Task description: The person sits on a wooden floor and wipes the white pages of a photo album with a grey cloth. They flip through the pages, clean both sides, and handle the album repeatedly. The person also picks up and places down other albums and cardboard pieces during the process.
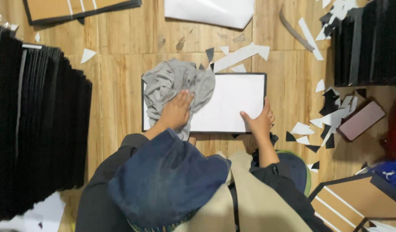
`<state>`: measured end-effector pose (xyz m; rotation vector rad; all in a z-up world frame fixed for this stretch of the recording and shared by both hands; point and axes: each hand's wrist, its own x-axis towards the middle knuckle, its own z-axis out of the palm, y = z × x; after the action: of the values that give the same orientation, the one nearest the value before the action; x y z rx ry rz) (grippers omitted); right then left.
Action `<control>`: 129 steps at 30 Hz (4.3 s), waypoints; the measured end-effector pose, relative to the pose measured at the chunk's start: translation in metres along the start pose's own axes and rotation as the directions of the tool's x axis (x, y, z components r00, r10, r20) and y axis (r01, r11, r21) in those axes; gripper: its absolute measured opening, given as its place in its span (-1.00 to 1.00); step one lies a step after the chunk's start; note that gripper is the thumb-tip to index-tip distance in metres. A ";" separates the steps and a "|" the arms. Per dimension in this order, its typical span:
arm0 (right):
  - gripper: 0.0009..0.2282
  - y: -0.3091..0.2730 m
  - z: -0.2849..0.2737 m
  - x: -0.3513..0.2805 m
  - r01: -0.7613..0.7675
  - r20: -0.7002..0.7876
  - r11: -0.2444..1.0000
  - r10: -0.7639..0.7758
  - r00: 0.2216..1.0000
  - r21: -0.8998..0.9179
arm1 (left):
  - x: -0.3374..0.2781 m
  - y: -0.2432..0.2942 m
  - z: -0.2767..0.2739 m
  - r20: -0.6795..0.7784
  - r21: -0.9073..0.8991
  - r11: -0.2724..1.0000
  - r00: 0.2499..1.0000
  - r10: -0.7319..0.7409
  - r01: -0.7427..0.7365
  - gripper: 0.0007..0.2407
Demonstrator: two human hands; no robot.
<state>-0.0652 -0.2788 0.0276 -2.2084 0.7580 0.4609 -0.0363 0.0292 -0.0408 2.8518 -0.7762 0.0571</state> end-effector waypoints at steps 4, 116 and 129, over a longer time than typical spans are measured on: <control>-0.14 -0.002 0.002 0.005 0.005 -0.017 0.999 -0.005 1.000 0.032 | -0.035 0.008 -0.008 -0.039 -0.019 0.997 0.997 0.072 -0.073 -0.51; -0.77 -0.149 0.185 -0.068 0.900 0.248 0.114 -0.940 0.235 -0.421 | -0.106 -0.064 -0.013 0.353 -0.627 0.177 0.479 -0.804 0.758 -0.49; -0.67 -0.219 0.236 -0.011 0.872 0.402 0.245 -0.812 0.423 -0.423 | -0.127 -0.092 0.026 0.498 -0.494 0.179 0.446 -0.744 0.851 -0.45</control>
<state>0.0460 0.0216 -0.0047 -2.7115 -0.8671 0.2172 -0.1000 0.1659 -0.0928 2.0994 0.7205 -0.5012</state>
